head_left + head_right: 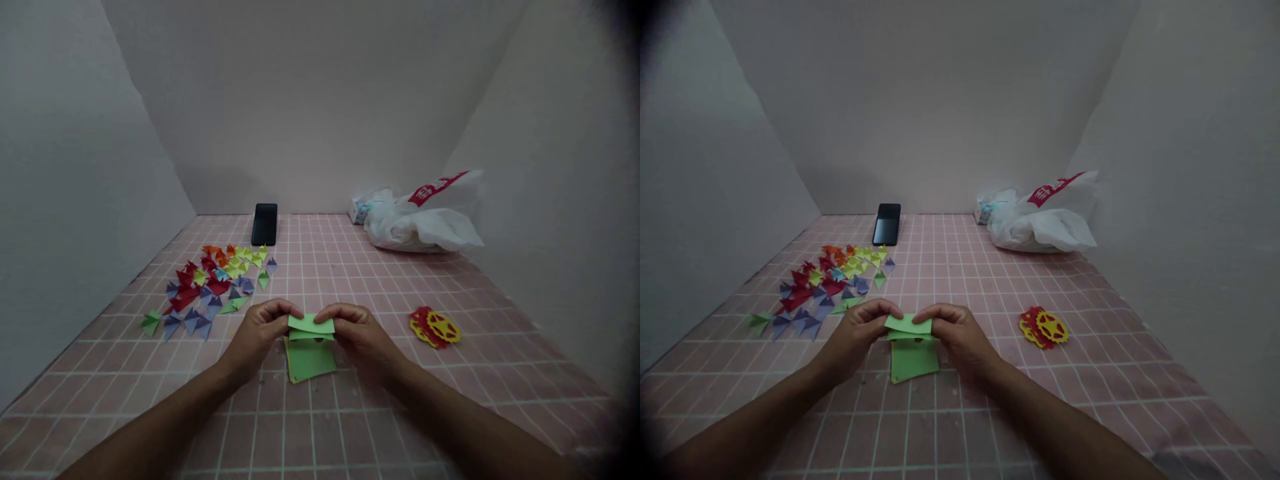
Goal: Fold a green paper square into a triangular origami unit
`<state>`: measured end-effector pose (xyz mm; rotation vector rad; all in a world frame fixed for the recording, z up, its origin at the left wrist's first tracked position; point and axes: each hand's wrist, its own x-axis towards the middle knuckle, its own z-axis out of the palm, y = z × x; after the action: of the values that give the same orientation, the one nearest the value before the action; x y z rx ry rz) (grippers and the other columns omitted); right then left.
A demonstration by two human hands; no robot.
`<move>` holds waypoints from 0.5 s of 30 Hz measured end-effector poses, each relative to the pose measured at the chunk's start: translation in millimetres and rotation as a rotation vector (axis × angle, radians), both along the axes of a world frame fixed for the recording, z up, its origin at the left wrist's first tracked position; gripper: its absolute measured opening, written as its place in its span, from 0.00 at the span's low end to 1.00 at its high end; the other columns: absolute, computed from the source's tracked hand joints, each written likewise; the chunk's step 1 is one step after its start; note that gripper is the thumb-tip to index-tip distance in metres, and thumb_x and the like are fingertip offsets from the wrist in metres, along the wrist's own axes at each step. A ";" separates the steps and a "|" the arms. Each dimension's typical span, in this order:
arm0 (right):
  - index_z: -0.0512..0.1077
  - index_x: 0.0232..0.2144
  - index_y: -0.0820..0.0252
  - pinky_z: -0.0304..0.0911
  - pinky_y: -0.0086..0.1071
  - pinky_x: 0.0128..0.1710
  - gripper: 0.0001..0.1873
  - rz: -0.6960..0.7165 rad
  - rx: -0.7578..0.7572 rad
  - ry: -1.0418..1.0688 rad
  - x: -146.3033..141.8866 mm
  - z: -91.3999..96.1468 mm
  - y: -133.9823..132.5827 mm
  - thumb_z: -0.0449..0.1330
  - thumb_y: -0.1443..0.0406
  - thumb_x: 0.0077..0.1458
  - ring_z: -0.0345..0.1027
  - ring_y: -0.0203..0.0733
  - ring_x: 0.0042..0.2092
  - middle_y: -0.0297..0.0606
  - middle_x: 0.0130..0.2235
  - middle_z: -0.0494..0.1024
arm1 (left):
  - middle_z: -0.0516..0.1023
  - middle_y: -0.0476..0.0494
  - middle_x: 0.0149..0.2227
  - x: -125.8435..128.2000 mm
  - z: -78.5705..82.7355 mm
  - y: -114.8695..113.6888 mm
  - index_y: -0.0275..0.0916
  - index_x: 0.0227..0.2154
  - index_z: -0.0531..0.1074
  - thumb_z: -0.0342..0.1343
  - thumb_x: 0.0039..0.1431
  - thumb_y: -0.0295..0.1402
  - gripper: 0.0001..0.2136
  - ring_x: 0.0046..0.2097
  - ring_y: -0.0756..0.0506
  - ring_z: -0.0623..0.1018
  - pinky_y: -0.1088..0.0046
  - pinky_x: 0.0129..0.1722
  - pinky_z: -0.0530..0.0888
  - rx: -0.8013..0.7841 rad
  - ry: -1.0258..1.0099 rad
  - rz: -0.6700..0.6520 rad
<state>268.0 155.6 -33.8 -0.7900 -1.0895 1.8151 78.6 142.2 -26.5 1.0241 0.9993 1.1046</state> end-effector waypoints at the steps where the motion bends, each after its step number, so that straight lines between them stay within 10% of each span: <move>1: 0.80 0.27 0.56 0.59 0.31 0.37 0.07 0.000 0.002 0.002 0.6 -0.8 0.0 0.62 0.69 0.46 0.67 0.35 0.32 0.33 0.28 0.77 | 0.74 0.51 0.25 -0.3 -0.9 0.0 0.37 0.29 0.77 0.61 0.49 0.31 0.04 0.28 0.52 0.71 0.76 0.31 0.67 -0.005 -0.002 -0.001; 15: 0.77 0.25 0.57 0.54 0.33 0.37 0.08 -0.047 0.108 -0.089 6.6 -8.9 1.5 0.58 0.71 0.45 0.62 0.37 0.33 0.33 0.29 0.71 | 0.76 0.49 0.29 -0.6 5.2 -2.7 0.39 0.28 0.78 0.57 0.49 0.32 0.05 0.32 0.48 0.72 0.73 0.35 0.67 0.141 0.191 0.019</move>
<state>274.6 157.0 -42.7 -0.8320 -1.2056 1.6811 78.0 139.5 -21.2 1.2542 1.0962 1.1199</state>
